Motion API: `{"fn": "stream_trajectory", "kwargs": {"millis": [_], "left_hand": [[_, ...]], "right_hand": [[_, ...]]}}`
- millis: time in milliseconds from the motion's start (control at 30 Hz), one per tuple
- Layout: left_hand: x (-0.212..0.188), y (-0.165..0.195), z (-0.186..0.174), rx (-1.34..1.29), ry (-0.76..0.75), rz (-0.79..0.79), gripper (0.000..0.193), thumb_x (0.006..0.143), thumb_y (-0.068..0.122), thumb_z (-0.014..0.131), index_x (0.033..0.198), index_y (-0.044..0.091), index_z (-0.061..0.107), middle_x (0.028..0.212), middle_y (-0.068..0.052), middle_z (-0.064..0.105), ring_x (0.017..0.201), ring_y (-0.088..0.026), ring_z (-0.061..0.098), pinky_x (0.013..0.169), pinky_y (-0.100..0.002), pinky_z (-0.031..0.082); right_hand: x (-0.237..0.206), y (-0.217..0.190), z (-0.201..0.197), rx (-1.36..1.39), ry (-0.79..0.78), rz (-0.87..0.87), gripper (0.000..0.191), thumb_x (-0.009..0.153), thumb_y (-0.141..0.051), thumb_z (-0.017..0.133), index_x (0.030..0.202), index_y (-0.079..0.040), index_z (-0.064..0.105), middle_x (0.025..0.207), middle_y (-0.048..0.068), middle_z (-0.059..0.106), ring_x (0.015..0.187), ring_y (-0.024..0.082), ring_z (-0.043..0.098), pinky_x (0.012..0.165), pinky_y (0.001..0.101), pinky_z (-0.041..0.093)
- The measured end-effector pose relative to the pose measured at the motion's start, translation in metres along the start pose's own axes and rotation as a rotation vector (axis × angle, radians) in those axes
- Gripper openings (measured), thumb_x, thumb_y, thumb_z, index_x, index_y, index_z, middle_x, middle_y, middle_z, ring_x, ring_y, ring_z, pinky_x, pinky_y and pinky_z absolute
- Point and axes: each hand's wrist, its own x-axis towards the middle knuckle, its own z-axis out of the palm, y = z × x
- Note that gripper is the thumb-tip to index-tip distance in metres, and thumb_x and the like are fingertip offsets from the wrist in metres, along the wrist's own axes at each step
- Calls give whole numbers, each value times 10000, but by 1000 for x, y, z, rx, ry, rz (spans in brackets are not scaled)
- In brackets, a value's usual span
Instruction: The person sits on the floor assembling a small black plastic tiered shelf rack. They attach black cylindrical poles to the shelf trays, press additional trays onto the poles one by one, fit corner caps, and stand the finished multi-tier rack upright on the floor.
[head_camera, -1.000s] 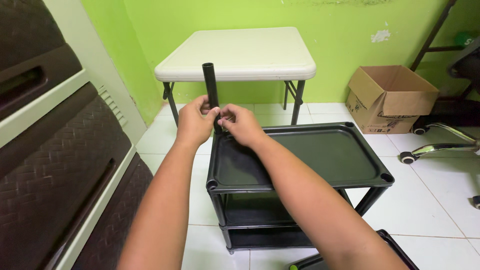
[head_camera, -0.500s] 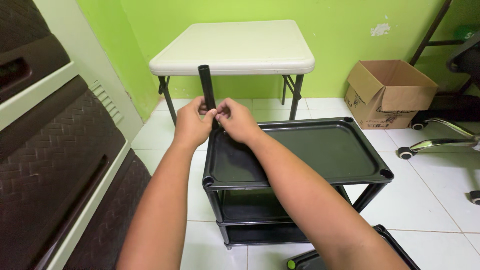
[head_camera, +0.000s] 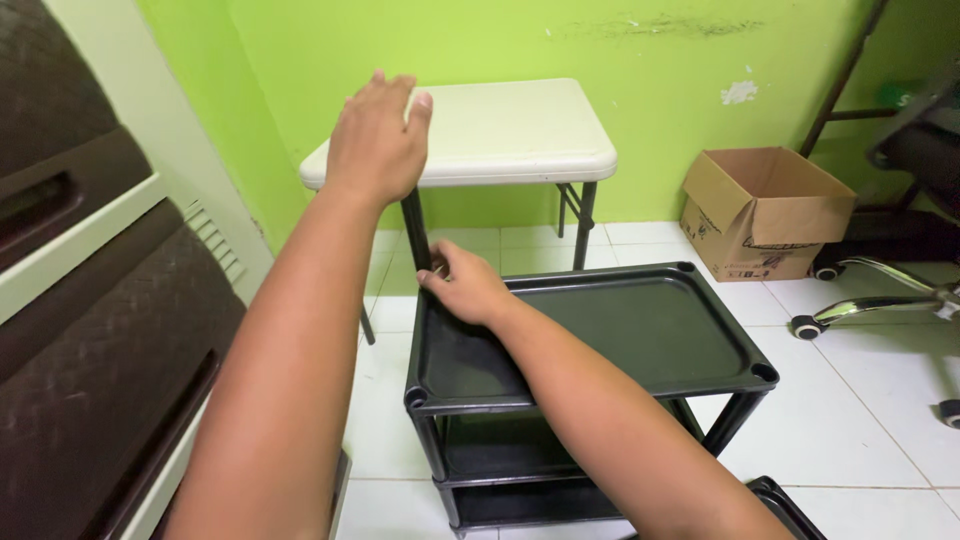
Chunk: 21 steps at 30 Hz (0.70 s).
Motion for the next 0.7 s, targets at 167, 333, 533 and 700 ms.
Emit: {"fn": "stream_trajectory", "kwargs": {"millis": [167,333,533,700], "left_hand": [[5,1,32,194,-702,-101,435,982,264,431,1074,-9,757,1195,-288,691,1137,-451,653,1027,-507,492],[23,5,19,249,-822,-166,424,921,261,462,1036,-19,758,1172,-296,691,1090,-453,666,990,-514,505],[39,11,20,64,-660,-271,511,986,364,432,1081,-40,729,1199,-322,663,1128,-470,627,1033,-510,460],[22,13,36,144,-864,-348,422,880,220,491,1108,-15,757,1232,-301,695,1145,-420,681,988,-483,516]], "right_hand": [[-5,-2,-4,-28,-19,38,372,895,-299,703,1153,-36,650,1033,163,744,950,319,722,859,419,557],[-5,2,0,4,-13,47,323,923,-282,662,1147,-50,660,1056,167,750,981,336,716,861,428,552],[1,19,5,-28,-9,-8,342,973,-301,607,1209,-61,666,1101,191,739,1041,387,684,892,453,536],[4,22,8,13,-40,4,367,933,-286,656,1212,-49,633,1077,191,735,999,363,704,875,435,541]]}}
